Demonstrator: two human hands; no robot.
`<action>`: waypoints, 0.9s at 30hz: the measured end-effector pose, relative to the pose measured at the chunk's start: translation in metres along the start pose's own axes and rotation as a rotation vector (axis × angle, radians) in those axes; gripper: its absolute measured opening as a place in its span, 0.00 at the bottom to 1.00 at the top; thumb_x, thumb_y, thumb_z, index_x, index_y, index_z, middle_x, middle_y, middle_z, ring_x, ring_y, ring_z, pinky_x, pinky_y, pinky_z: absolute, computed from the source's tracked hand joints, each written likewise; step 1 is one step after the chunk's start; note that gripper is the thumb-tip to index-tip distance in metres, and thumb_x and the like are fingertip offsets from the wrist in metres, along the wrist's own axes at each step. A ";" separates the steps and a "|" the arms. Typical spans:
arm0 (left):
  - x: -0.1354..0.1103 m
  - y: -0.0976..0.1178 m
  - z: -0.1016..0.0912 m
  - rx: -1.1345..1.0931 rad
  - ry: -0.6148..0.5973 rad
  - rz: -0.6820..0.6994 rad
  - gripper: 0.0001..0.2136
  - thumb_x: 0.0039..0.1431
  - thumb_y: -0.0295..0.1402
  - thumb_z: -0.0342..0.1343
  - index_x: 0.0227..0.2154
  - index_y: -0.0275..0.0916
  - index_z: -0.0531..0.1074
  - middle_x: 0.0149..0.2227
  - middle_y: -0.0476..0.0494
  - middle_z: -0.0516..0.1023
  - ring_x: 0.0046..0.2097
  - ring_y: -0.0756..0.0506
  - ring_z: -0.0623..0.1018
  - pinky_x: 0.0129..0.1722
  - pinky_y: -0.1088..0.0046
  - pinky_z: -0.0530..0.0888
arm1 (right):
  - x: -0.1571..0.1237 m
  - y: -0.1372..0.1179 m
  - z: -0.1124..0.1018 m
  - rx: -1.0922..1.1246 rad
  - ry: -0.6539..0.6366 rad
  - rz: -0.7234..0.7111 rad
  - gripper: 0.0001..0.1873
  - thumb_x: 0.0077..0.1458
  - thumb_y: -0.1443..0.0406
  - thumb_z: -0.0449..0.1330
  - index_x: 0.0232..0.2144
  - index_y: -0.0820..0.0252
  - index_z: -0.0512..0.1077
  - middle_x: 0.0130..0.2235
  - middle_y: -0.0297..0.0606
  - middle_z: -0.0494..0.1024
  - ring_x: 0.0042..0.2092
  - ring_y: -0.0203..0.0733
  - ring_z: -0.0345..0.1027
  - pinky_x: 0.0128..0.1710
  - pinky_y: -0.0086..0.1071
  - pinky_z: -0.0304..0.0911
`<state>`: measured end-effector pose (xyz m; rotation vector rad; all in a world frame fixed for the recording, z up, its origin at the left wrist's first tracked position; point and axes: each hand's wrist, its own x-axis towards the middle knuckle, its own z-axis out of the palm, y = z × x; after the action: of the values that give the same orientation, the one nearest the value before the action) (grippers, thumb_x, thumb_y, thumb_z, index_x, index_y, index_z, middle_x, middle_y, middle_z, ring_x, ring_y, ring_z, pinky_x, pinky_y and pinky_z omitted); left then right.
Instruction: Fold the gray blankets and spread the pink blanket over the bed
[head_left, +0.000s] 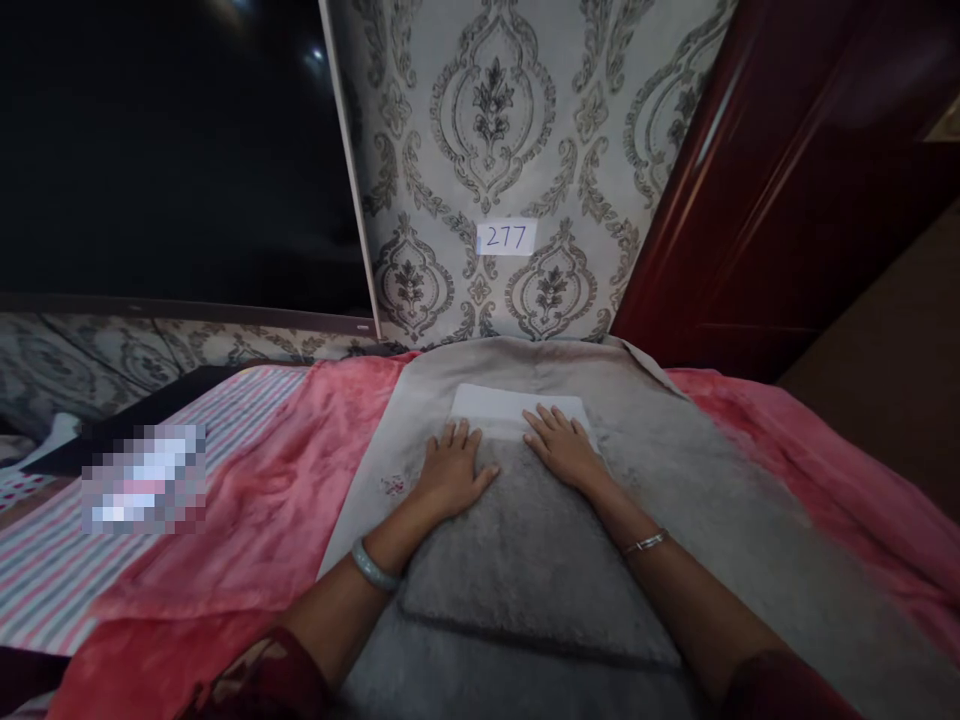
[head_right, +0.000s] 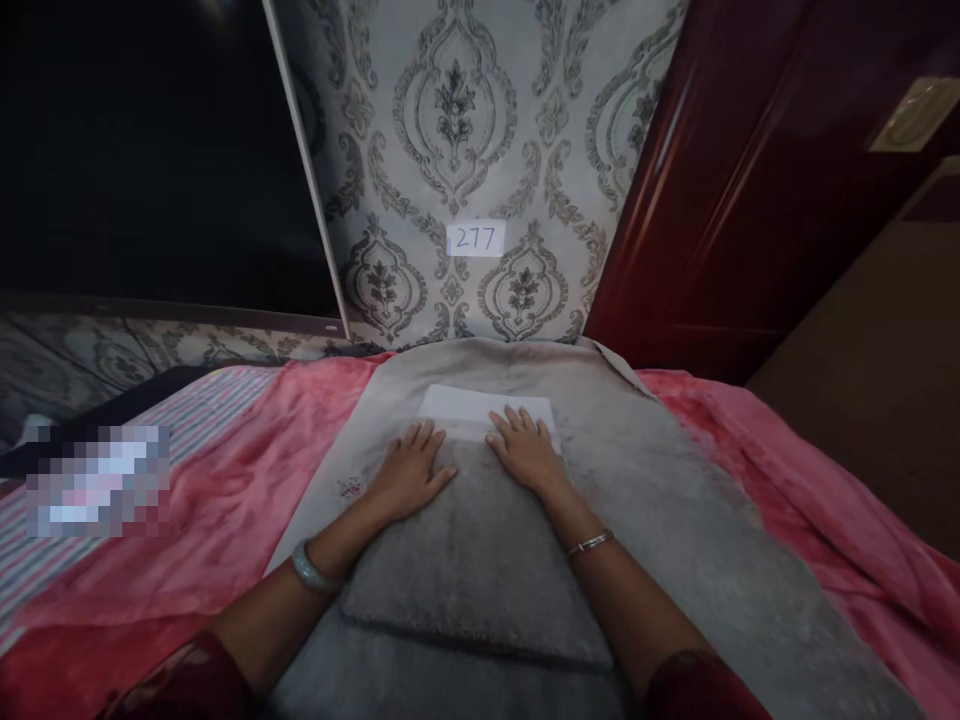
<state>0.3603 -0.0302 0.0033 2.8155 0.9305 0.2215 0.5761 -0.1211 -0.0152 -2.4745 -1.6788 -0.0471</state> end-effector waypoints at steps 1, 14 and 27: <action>0.000 -0.001 0.001 -0.006 0.013 0.002 0.32 0.67 0.49 0.48 0.68 0.36 0.58 0.72 0.30 0.53 0.72 0.30 0.52 0.66 0.41 0.57 | 0.000 0.001 0.002 0.003 0.006 0.001 0.30 0.71 0.53 0.42 0.71 0.49 0.53 0.73 0.40 0.49 0.73 0.53 0.40 0.69 0.56 0.42; 0.083 -0.053 -0.012 -0.548 0.232 -0.311 0.25 0.55 0.37 0.59 0.55 0.29 0.74 0.43 0.33 0.83 0.47 0.36 0.81 0.47 0.63 0.74 | 0.013 0.042 0.031 0.432 0.413 0.043 0.30 0.63 0.55 0.49 0.62 0.61 0.69 0.67 0.48 0.65 0.69 0.56 0.52 0.67 0.56 0.49; 0.109 -0.056 0.007 -0.845 0.324 -0.306 0.14 0.45 0.44 0.63 0.29 0.38 0.76 0.31 0.42 0.81 0.41 0.37 0.79 0.43 0.64 0.73 | 0.020 0.085 0.025 1.271 0.353 0.389 0.28 0.55 0.52 0.53 0.48 0.65 0.78 0.42 0.45 0.84 0.48 0.50 0.77 0.48 0.40 0.70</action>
<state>0.4159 0.0785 -0.0057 1.8701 0.9995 0.8202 0.6607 -0.1299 -0.0471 -1.5791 -0.6430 0.4465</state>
